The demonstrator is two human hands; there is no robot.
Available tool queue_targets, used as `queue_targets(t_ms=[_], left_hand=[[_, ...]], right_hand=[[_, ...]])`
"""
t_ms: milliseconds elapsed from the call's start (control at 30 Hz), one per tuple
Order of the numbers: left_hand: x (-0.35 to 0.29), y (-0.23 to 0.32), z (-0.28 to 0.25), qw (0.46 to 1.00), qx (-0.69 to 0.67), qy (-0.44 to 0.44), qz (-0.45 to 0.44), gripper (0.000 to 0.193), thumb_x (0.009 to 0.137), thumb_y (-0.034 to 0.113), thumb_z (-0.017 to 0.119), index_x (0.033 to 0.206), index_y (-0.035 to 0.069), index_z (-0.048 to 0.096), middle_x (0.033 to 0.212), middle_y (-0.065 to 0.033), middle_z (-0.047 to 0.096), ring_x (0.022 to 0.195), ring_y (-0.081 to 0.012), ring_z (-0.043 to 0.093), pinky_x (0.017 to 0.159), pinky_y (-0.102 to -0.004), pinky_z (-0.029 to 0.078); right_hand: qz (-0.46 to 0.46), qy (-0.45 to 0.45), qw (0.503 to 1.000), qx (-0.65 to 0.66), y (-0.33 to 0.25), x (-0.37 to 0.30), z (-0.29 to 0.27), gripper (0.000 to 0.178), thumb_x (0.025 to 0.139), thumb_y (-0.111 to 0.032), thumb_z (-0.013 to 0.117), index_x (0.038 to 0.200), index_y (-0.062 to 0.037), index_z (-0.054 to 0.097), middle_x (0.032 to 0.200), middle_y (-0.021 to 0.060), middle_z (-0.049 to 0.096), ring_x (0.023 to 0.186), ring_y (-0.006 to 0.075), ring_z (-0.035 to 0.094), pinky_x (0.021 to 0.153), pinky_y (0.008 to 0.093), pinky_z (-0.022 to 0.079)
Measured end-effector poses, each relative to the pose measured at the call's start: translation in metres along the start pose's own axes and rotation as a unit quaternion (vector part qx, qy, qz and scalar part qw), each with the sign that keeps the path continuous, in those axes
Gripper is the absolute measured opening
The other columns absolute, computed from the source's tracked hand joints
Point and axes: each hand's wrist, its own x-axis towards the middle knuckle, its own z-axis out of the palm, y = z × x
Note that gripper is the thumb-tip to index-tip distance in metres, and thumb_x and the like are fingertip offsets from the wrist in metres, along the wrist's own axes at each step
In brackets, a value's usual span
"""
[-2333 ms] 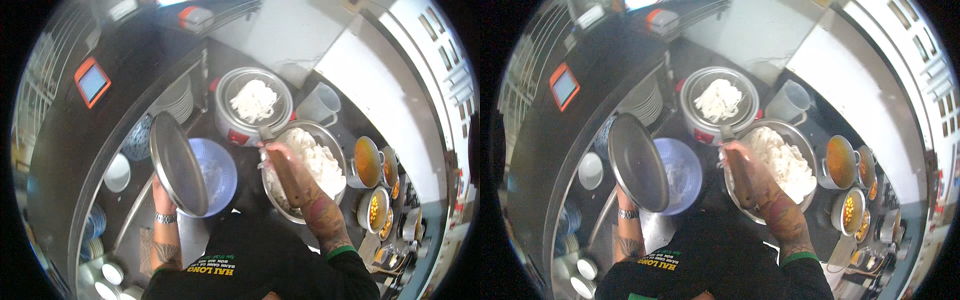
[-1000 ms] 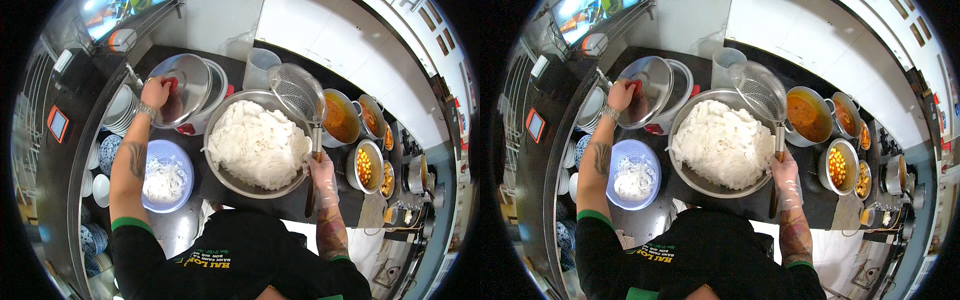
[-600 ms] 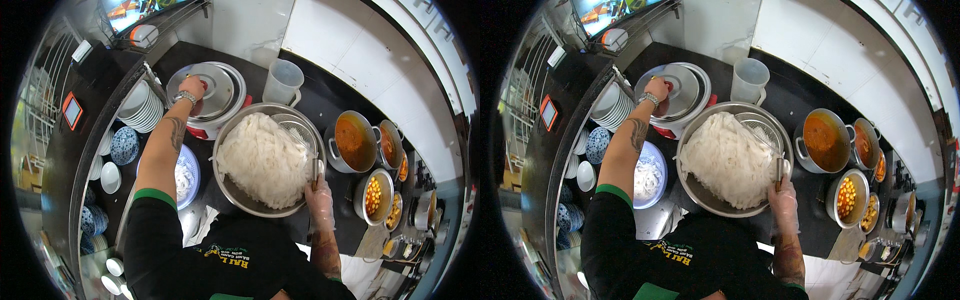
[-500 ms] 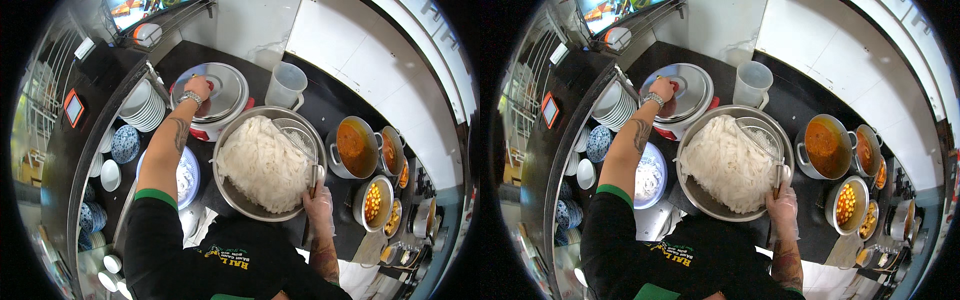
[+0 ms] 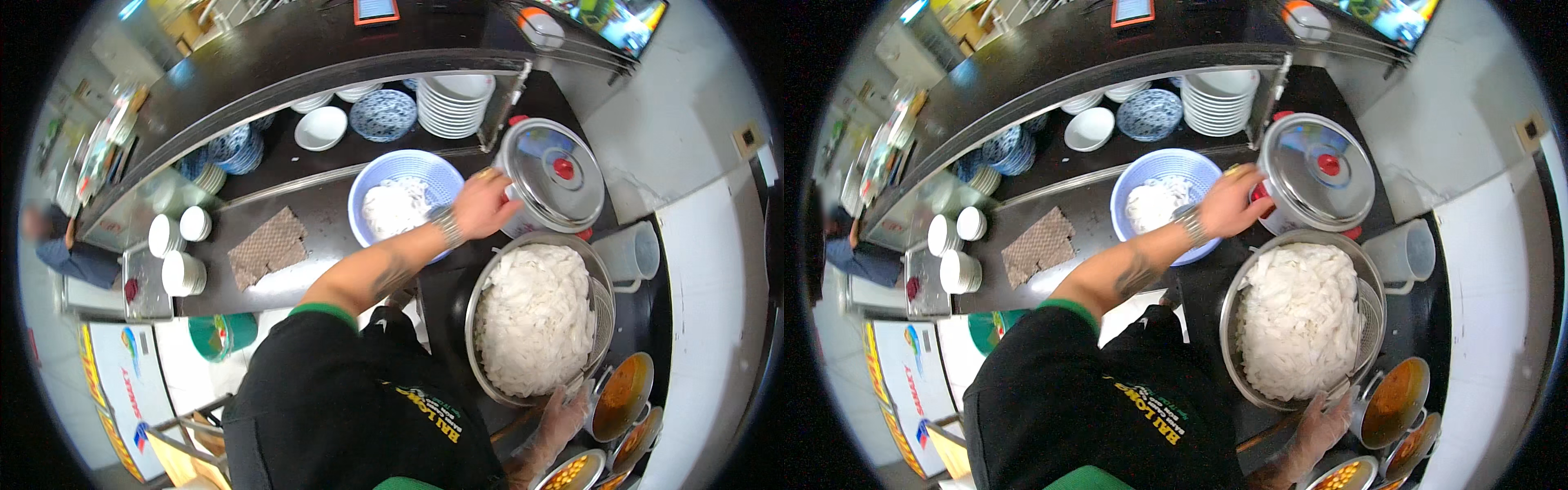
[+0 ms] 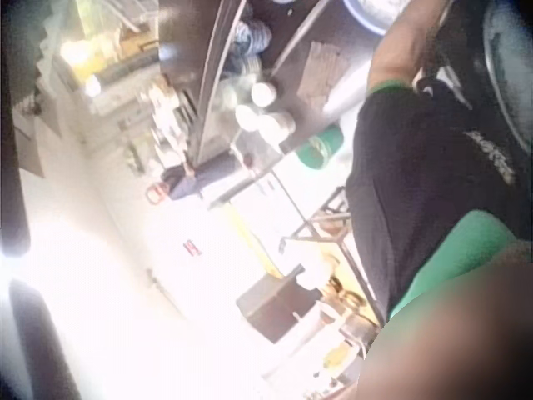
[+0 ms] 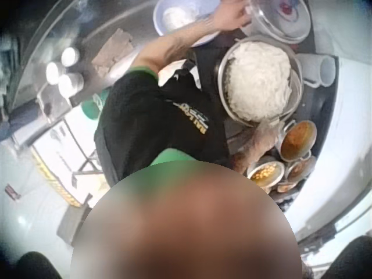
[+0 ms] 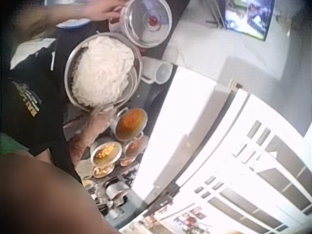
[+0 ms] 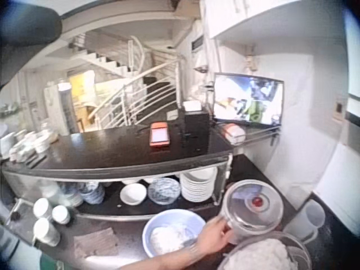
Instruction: The person assembles a noodle bowl by placing noodles into a bowl, adding meat and sauce, then garnishing with herbs and lime. The person uses tongs and a ladle to transfer ingredients from containers to the bowl and arranges the final dish on a tray.
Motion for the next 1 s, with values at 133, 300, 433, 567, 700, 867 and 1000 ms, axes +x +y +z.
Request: queue_targets(t_ms=[133, 300, 433, 567, 700, 867, 1000], left_hand=[[-0.116, -0.051, -0.120, 0.965, 0.076, -0.036, -0.250, 0.043, 0.089, 0.036, 0.064, 0.112, 0.000, 0.063, 0.116, -0.0217, 0.062, 0.103, -0.0355, 0.062, 0.088, -0.0418, 0.049], [-0.179, -0.133, -0.224, 0.867, -0.011, 0.076, -0.493, 0.056, 0.093, 0.048, 0.052, 0.113, -0.003, 0.064, 0.108, -0.0223, 0.067, 0.105, -0.0320, 0.064, 0.090, -0.0375, 0.048], [-0.190, -0.196, -0.251, 0.835, -0.108, 0.123, -0.526, 0.056, 0.094, 0.049, 0.053, 0.118, 0.000, 0.061, 0.100, -0.0085, 0.064, 0.090, -0.0190, 0.057, 0.079, -0.0315, 0.047], [-0.177, -0.255, -0.266, 0.821, -0.163, 0.115, -0.535, 0.056, 0.093, 0.051, 0.054, 0.123, 0.004, 0.059, 0.101, -0.0017, 0.062, 0.086, -0.0128, 0.055, 0.072, -0.0300, 0.047], [-0.154, -0.299, -0.284, 0.806, -0.208, 0.071, -0.549, 0.061, 0.092, 0.055, 0.053, 0.127, 0.005, 0.054, 0.112, -0.0058, 0.061, 0.090, -0.0168, 0.057, 0.074, -0.0332, 0.049], [-0.154, -0.376, -0.321, 0.542, -0.473, 0.313, -0.620, 0.075, 0.089, 0.066, 0.043, 0.139, 0.011, 0.040, 0.127, -0.0140, 0.055, 0.093, -0.0292, 0.061, 0.074, -0.0495, 0.054], [-0.196, -0.454, -0.389, 0.526, -0.523, 0.397, -0.541, 0.076, 0.086, 0.070, 0.040, 0.138, 0.014, 0.042, 0.132, -0.0158, 0.051, 0.101, -0.0359, 0.061, 0.078, -0.0585, 0.053]], right_hand=[[-0.067, 0.042, 0.996, 0.036, -0.037, 0.009, -0.007, 0.055, 0.085, -0.017, 0.066, 0.133, 0.0036, 0.049, 0.124, 0.0277, 0.054, 0.119, 0.0427, 0.049, 0.103, 0.0466, 0.039], [-0.203, 0.005, 0.969, 0.142, -0.125, 0.010, 0.001, 0.050, 0.085, -0.013, 0.066, 0.130, 0.0036, 0.051, 0.125, 0.0269, 0.052, 0.118, 0.0418, 0.049, 0.100, 0.0470, 0.040], [-0.215, -0.064, 0.944, 0.241, -0.220, 0.003, 0.034, 0.048, 0.084, -0.014, 0.064, 0.127, 0.0042, 0.052, 0.122, 0.0274, 0.055, 0.116, 0.0419, 0.050, 0.100, 0.0481, 0.039], [-0.330, -0.079, 0.920, 0.195, -0.301, 0.004, 0.061, 0.050, 0.083, -0.013, 0.066, 0.127, 0.0043, 0.052, 0.123, 0.0274, 0.055, 0.115, 0.0400, 0.052, 0.100, 0.0463, 0.040], [-0.370, -0.061, 0.916, 0.142, -0.362, 0.007, 0.073, 0.047, 0.081, -0.009, 0.067, 0.125, 0.0008, 0.054, 0.120, 0.0244, 0.057, 0.111, 0.0393, 0.054, 0.097, 0.0468, 0.043], [-0.345, -0.078, 0.919, 0.174, -0.404, 0.006, 0.094, 0.046, 0.081, -0.009, 0.068, 0.123, -0.0004, 0.054, 0.119, 0.0232, 0.057, 0.109, 0.0396, 0.056, 0.094, 0.0480, 0.045], [-0.364, -0.112, 0.911, 0.159, -0.417, -0.002, 0.121, 0.045, 0.080, -0.008, 0.068, 0.123, -0.0003, 0.055, 0.118, 0.0220, 0.058, 0.107, 0.0386, 0.057, 0.091, 0.0471, 0.047]])
